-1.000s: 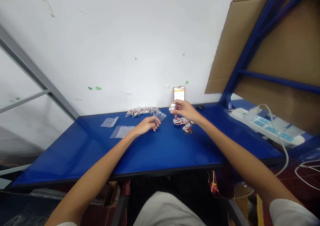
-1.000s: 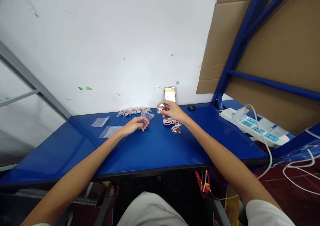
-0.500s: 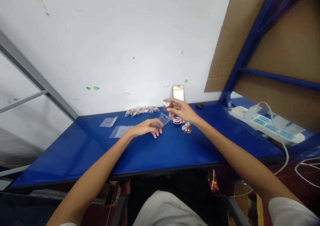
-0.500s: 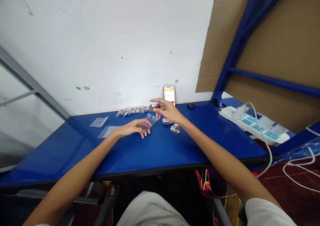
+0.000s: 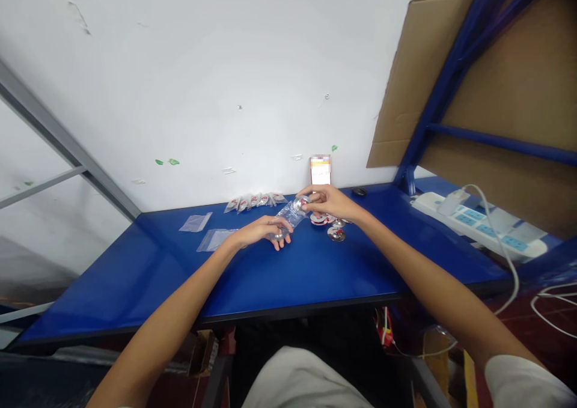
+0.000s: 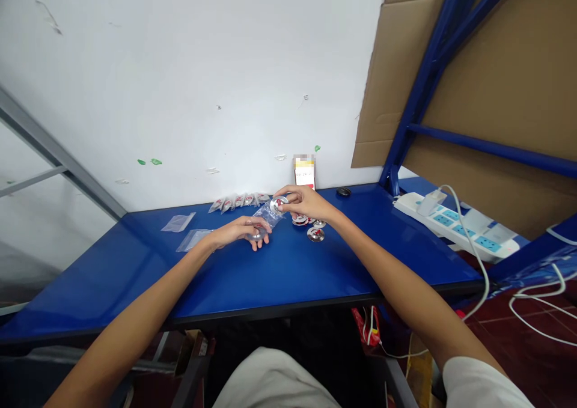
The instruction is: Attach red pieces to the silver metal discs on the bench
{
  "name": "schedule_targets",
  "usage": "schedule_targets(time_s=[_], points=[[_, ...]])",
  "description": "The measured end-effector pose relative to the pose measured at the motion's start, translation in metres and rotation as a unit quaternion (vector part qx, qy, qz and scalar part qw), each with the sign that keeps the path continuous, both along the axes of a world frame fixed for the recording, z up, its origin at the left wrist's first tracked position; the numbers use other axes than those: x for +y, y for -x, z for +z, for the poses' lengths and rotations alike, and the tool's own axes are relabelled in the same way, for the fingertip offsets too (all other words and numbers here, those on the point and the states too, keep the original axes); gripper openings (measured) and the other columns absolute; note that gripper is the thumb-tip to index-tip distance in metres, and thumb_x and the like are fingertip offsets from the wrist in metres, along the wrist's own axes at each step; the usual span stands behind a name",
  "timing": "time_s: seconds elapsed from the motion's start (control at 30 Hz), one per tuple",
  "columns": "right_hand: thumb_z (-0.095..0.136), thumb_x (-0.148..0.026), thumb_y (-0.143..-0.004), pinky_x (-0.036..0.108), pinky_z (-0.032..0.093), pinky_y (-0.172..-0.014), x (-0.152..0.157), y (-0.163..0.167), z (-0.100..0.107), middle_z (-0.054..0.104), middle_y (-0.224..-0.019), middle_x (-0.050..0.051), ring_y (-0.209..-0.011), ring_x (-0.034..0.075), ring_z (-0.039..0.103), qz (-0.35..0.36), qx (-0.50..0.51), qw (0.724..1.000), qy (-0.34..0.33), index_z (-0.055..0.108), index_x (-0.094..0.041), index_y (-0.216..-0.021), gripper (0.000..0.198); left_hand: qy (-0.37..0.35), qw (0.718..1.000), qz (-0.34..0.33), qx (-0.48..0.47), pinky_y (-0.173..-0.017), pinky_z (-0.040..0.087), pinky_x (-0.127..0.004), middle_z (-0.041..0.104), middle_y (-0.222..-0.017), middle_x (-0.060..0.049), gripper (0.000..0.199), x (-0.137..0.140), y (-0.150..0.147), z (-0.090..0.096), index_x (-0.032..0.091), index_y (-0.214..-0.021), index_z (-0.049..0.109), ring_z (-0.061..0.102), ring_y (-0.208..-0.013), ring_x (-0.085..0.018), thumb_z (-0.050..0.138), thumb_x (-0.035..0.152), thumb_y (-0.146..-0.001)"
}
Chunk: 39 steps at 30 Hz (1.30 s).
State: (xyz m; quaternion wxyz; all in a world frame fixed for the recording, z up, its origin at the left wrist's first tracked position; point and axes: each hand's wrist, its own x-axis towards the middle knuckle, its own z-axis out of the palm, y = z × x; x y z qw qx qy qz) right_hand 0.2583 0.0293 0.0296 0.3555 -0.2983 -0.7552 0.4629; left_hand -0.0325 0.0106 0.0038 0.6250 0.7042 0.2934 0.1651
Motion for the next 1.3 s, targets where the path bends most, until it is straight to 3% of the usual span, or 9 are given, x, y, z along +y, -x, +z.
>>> schedule_targets(time_s=[0.27,0.4,0.53,0.67,0.93,1.17,1.3], points=[[0.071,-0.050,-0.099,0.025,0.046,-0.051,-0.010,-0.002,0.009,0.075,-0.068,0.000,-0.051,0.012,0.058,0.097,-0.069,0.992,0.033,0.070,-0.022,-0.130,0.042,0.026,1.000,-0.007,-0.011,-0.078,0.064,-0.037,0.078,-0.110,-0.018,0.032,-0.001,-0.001,0.000,0.014,-0.119,0.074,0.076,-0.087,-0.025,0.065,0.029,-0.093],[0.077,-0.053,-0.093,0.023,0.040,-0.046,-0.011,0.006,0.004,0.072,-0.061,-0.001,-0.044,0.011,0.055,0.078,-0.070,0.994,0.042,0.072,-0.019,-0.106,0.037,0.051,0.998,-0.015,-0.030,-0.077,0.064,-0.037,0.078,-0.112,-0.020,0.037,-0.003,-0.001,0.000,0.012,-0.124,0.072,0.076,-0.088,-0.026,0.067,0.034,-0.094],[0.081,-0.054,-0.088,0.022,0.034,-0.041,-0.013,0.013,-0.002,0.073,-0.065,0.000,-0.046,0.013,0.064,0.025,-0.067,0.997,0.008,0.078,-0.019,-0.094,0.036,0.074,0.996,-0.024,-0.036,-0.076,0.063,-0.038,0.077,-0.114,-0.025,0.046,-0.007,-0.004,0.002,0.009,-0.122,0.073,0.076,-0.088,-0.027,0.061,0.048,-0.102],[0.082,-0.051,-0.087,0.023,0.038,-0.043,-0.015,0.014,-0.003,0.071,-0.061,0.000,-0.042,0.012,0.063,0.011,-0.072,0.997,-0.004,0.080,-0.019,-0.088,0.032,0.083,0.995,-0.029,-0.042,-0.080,0.063,-0.041,0.076,-0.120,-0.028,0.058,-0.009,-0.008,0.000,0.007,-0.119,0.076,0.075,-0.093,-0.030,0.056,0.060,-0.104],[0.084,-0.050,-0.086,0.020,0.029,-0.035,-0.014,0.015,-0.002,0.073,-0.063,0.000,-0.040,0.012,0.063,-0.001,-0.055,0.998,0.039,0.079,-0.018,-0.091,0.033,0.074,0.995,-0.026,-0.058,-0.089,0.062,-0.045,0.074,-0.126,-0.029,0.062,-0.003,-0.007,-0.008,0.008,-0.126,0.073,0.075,-0.104,-0.033,0.052,0.063,-0.105],[0.070,-0.052,-0.097,0.021,0.045,-0.043,-0.020,0.012,0.006,0.074,-0.062,0.000,-0.041,0.011,0.063,0.092,-0.132,0.986,0.041,0.081,-0.021,-0.123,0.042,0.072,0.995,-0.035,-0.054,-0.089,0.064,-0.046,0.074,-0.125,-0.029,0.066,-0.003,-0.007,-0.012,0.007,-0.124,0.075,0.076,-0.104,-0.033,0.045,0.064,-0.107],[0.074,-0.054,-0.093,0.020,0.041,-0.041,-0.020,0.012,0.004,0.075,-0.066,0.002,-0.043,0.012,0.065,0.055,-0.142,0.988,0.017,0.083,-0.017,-0.112,0.043,0.068,0.995,-0.037,-0.055,-0.088,0.064,-0.046,0.073,-0.129,-0.030,0.067,-0.005,-0.008,-0.008,0.009,-0.128,0.073,0.076,-0.108,-0.034,0.046,0.066,-0.107]])
